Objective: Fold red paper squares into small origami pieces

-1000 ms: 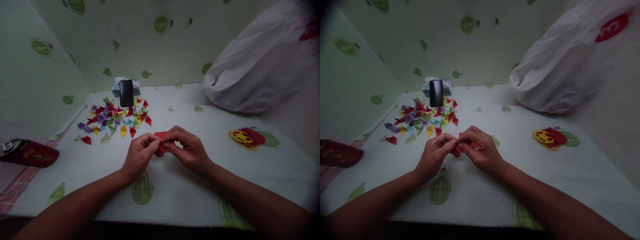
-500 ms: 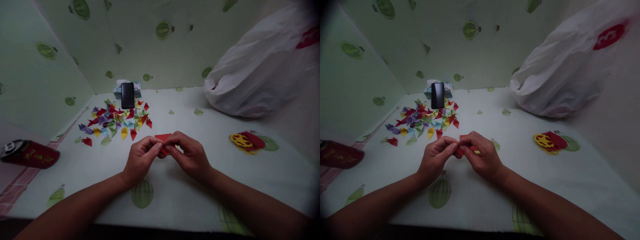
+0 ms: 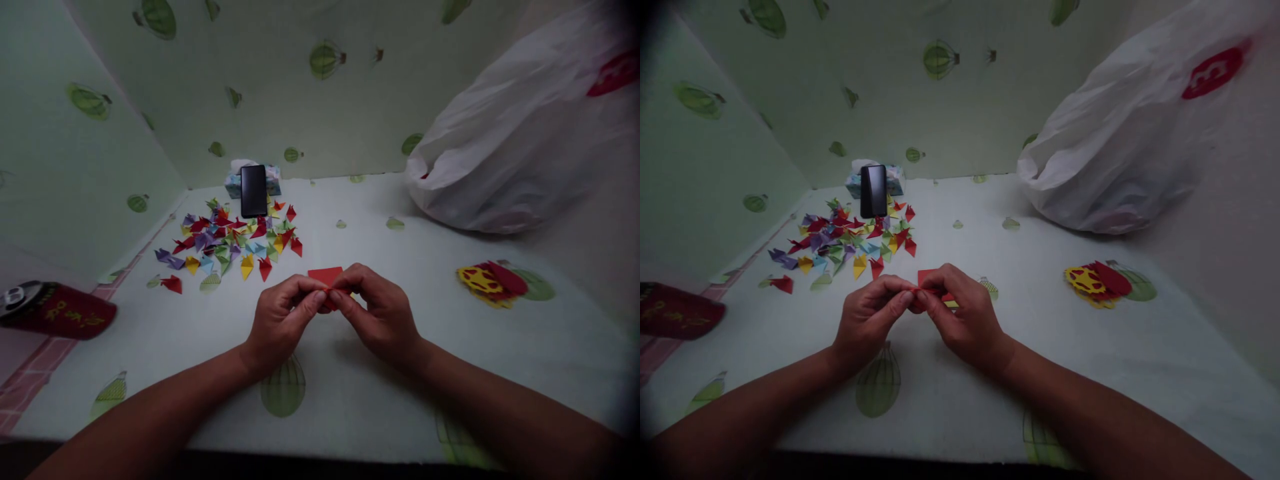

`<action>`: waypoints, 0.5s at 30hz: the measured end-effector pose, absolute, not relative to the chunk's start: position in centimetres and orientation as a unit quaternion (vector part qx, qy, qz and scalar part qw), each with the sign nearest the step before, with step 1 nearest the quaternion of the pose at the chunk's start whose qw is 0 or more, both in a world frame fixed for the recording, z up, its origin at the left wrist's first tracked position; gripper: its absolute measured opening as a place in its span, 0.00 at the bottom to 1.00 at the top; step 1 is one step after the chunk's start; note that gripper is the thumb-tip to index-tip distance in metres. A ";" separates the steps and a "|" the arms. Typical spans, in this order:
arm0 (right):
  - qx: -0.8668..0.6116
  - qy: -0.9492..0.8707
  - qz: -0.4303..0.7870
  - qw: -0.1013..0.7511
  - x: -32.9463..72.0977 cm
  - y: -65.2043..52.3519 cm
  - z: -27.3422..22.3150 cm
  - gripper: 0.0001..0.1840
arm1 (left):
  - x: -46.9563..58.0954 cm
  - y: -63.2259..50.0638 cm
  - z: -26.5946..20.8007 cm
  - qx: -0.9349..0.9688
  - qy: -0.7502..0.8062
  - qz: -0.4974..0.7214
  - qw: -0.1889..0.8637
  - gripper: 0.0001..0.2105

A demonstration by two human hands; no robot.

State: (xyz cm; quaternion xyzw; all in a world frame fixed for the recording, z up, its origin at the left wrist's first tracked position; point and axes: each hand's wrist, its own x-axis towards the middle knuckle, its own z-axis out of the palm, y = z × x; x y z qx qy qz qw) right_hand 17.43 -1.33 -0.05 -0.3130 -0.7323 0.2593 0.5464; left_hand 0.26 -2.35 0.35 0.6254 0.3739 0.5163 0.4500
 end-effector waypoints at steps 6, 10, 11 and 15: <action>-0.319 -0.716 0.315 0.536 17.5 -1.6 -0.3 0.03 | 0.2 -2.4 0.6 0.657 0.390 0.505 0.402 0.04; -0.322 -0.687 0.395 0.517 17.6 -1.5 -0.1 0.04 | 0.4 -2.3 0.9 0.630 0.415 0.501 0.423 0.06; -0.324 -0.677 0.420 0.511 17.6 -1.4 0.0 0.05 | 0.4 -2.2 0.9 0.615 0.420 0.504 0.438 0.06; -0.323 -0.640 0.502 0.485 17.7 -0.9 0.1 0.10 | 0.4 -2.0 0.8 0.562 0.426 0.504 0.498 0.08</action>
